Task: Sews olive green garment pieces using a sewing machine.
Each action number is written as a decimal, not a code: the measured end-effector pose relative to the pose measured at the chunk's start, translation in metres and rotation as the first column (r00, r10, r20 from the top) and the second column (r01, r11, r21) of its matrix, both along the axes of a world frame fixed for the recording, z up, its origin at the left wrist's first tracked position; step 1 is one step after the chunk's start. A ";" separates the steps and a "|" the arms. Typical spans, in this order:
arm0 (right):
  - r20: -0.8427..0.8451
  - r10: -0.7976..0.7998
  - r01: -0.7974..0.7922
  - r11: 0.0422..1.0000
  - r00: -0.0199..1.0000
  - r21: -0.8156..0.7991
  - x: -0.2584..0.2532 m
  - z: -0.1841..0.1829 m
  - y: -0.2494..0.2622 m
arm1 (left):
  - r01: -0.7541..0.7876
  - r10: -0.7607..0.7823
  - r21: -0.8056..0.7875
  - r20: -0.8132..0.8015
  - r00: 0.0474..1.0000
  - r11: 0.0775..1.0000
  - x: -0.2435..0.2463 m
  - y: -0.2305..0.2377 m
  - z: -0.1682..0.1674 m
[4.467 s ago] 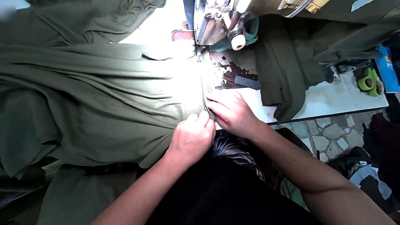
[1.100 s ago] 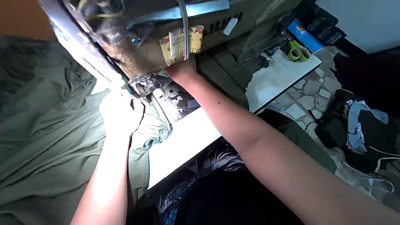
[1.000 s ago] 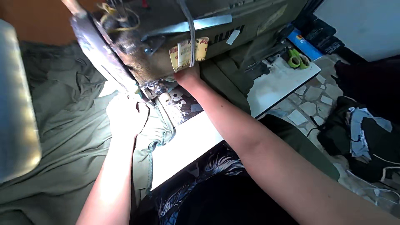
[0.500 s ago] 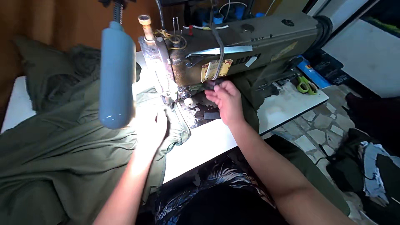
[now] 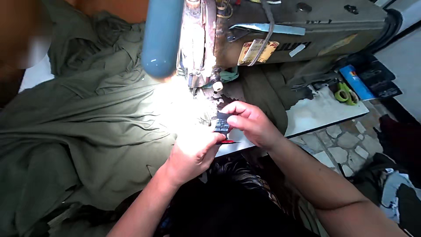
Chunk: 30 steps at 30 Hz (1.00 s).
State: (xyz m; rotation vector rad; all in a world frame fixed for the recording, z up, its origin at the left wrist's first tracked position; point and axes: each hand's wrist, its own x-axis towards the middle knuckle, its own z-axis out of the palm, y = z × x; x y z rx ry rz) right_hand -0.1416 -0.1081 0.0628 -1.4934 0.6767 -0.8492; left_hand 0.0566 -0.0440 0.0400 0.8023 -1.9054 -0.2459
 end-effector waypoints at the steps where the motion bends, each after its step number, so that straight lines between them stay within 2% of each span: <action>1: -0.005 0.000 -0.001 1.000 1.000 -0.028 0.003 0.003 0.003 | 0.006 -0.005 0.043 -0.021 1.000 0.999 0.000 0.002 0.001; 5: -0.054 -0.006 -0.003 0.985 0.999 -0.174 0.006 0.005 0.015 | 0.007 0.052 0.315 -0.178 0.983 0.949 0.002 0.007 0.009; 7: -0.057 0.012 -0.024 0.975 0.998 -0.219 0.005 0.001 0.020 | -0.015 0.067 0.350 -0.135 0.989 0.937 0.005 0.007 0.014; 9: -0.056 0.031 -0.046 0.960 0.998 -0.277 0.003 -0.003 0.022 | -0.045 0.054 0.342 -0.017 0.998 0.939 0.006 0.004 0.018; 11: -0.095 -0.015 -0.021 0.932 0.995 -0.361 0.002 -0.003 0.025 | -0.069 0.036 0.334 0.104 0.994 0.940 0.005 0.000 0.021; 13: -0.122 -0.109 0.048 0.908 0.986 -0.417 0.001 -0.007 0.027 | -0.077 0.049 0.364 0.086 0.995 0.928 0.001 -0.001 0.021; 15: -0.093 -0.177 0.132 0.922 0.980 -0.363 0.000 -0.010 0.030 | -0.016 0.101 0.502 -0.142 0.985 0.865 -0.008 0.002 0.018; 17: -0.041 -0.211 0.195 0.951 0.977 -0.240 -0.001 -0.012 0.035 | 0.123 0.177 0.638 -0.385 0.906 0.760 -0.018 0.006 0.014; 19: -0.003 -0.224 0.221 0.964 0.975 -0.146 -0.001 -0.016 0.038 | 0.234 0.224 0.706 -0.490 0.842 0.668 -0.024 0.010 0.008; 21: 0.015 -0.234 0.234 0.967 0.972 -0.102 -0.002 -0.020 0.040 | 0.221 0.263 0.735 -0.481 0.836 0.641 -0.028 0.011 0.005; 30: 0.017 -0.247 0.247 0.968 0.969 -0.031 -0.005 -0.027 0.042 | 0.079 0.297 0.725 -0.376 0.878 0.684 -0.028 0.011 0.003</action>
